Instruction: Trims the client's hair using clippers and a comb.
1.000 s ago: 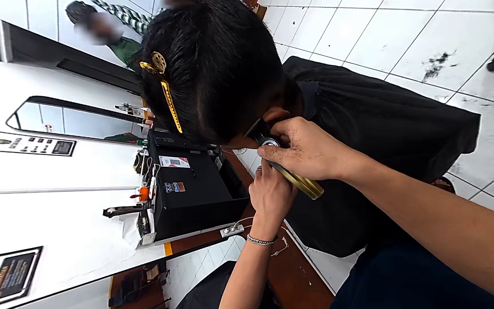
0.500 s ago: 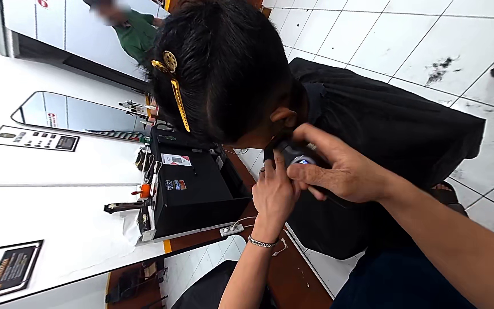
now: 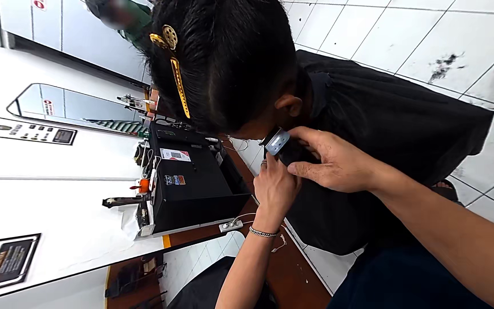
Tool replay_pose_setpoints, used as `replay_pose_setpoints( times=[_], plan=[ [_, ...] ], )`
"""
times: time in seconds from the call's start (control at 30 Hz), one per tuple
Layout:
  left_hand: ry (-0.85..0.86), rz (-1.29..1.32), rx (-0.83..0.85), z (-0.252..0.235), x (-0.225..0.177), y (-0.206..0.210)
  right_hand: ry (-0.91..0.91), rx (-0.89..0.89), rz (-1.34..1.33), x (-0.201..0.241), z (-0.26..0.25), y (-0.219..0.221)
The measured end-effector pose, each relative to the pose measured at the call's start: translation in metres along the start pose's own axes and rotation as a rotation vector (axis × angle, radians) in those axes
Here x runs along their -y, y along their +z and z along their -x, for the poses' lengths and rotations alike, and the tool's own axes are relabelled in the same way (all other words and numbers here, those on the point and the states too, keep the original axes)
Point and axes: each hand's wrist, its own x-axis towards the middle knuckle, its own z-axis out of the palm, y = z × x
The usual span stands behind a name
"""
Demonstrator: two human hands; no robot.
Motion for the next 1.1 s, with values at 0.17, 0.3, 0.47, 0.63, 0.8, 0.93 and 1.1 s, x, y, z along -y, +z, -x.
replay_pose_setpoints(
  times=[0.17, 0.3, 0.47, 0.63, 0.8, 0.93, 1.1],
  plan=[
    [-0.015, 0.0, -0.013, 0.0, 0.0, 0.002, -0.024, -0.016, -0.008, -0.004, -0.017, -0.009],
    [-0.022, 0.014, -0.01, -0.002, -0.001, 0.001, -0.043, 0.029, 0.017, -0.001, -0.022, -0.016],
    [-0.019, 0.006, -0.026, -0.002, -0.002, 0.001, -0.064, 0.014, 0.014, -0.002, -0.025, -0.02],
    [-0.03, -0.002, -0.02, -0.003, -0.002, 0.002, -0.073, -0.008, 0.06, 0.004, -0.027, -0.021],
    [-0.023, 0.007, -0.012, -0.002, -0.001, 0.002, -0.043, 0.026, 0.112, 0.0, -0.028, -0.021],
    [-0.024, -0.003, -0.018, -0.002, -0.001, 0.002, -0.058, 0.014, 0.093, 0.003, -0.029, -0.021],
    [-0.025, 0.012, -0.03, -0.002, 0.0, 0.003, -0.1, 0.008, 0.133, 0.005, -0.029, -0.022]
  ],
)
